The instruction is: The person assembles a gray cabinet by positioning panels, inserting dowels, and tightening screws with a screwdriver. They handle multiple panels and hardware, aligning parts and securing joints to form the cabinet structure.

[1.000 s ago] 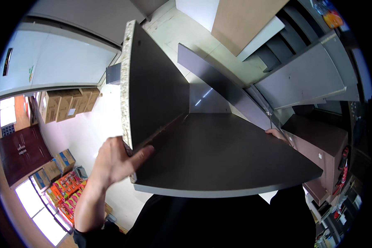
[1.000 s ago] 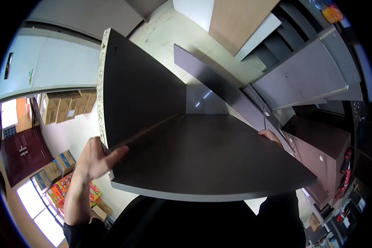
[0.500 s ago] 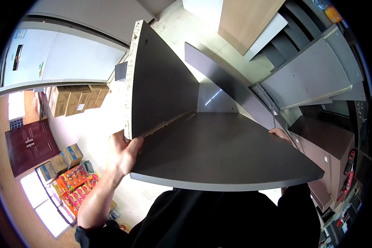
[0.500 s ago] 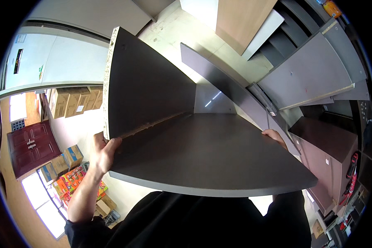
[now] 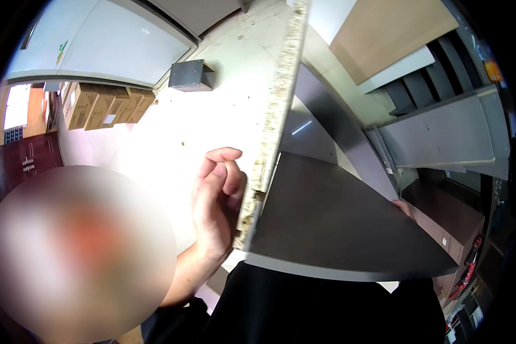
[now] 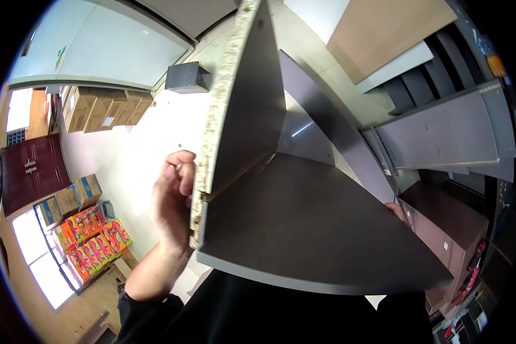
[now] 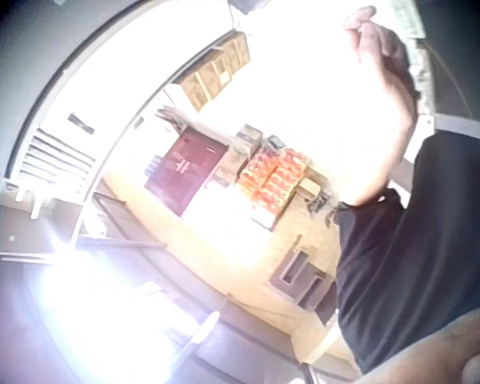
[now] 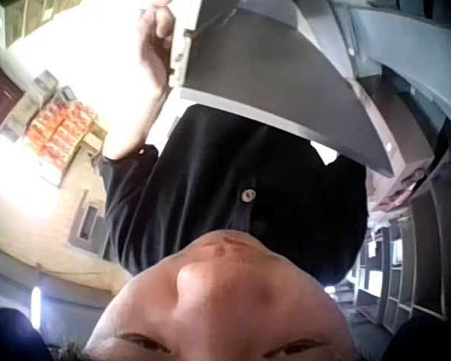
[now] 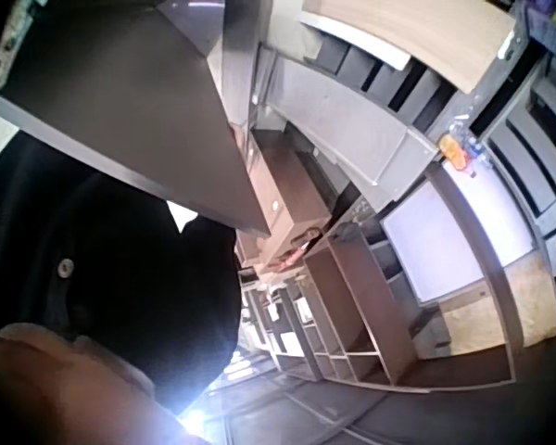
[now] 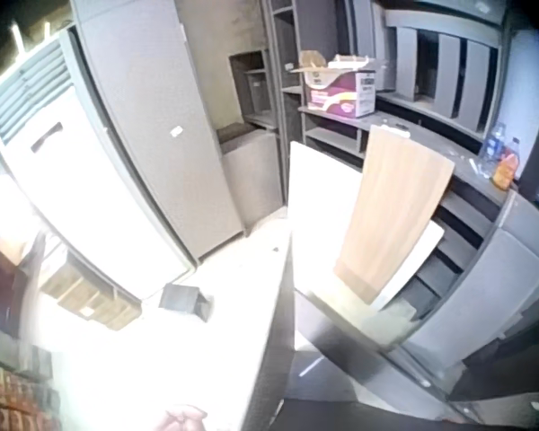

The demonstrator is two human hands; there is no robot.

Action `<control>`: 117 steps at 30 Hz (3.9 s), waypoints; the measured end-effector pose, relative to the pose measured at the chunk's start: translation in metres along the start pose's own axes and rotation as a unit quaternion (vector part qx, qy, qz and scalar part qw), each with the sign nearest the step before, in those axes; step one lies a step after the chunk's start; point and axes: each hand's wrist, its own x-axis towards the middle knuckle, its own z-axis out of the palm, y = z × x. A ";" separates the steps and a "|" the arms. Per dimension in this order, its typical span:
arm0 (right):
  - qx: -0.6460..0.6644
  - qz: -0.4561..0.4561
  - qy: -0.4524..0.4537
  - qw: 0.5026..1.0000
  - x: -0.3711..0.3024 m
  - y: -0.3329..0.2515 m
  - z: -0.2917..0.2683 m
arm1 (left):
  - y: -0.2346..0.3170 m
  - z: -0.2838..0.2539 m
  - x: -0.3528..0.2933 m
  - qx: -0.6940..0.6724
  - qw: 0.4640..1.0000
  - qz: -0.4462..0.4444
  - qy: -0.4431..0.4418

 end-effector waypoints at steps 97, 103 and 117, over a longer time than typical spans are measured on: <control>-0.221 0.546 0.042 0.807 -0.072 0.242 0.026 | -0.525 -0.296 -0.122 0.327 0.912 -0.181 0.169; -0.525 0.315 -0.043 0.790 -0.177 0.142 0.096 | -0.419 -0.258 -0.403 0.330 0.842 -0.409 0.118; -0.325 0.267 -0.222 0.880 -0.206 0.079 0.212 | -0.254 -0.299 -0.460 0.445 0.868 -0.221 0.008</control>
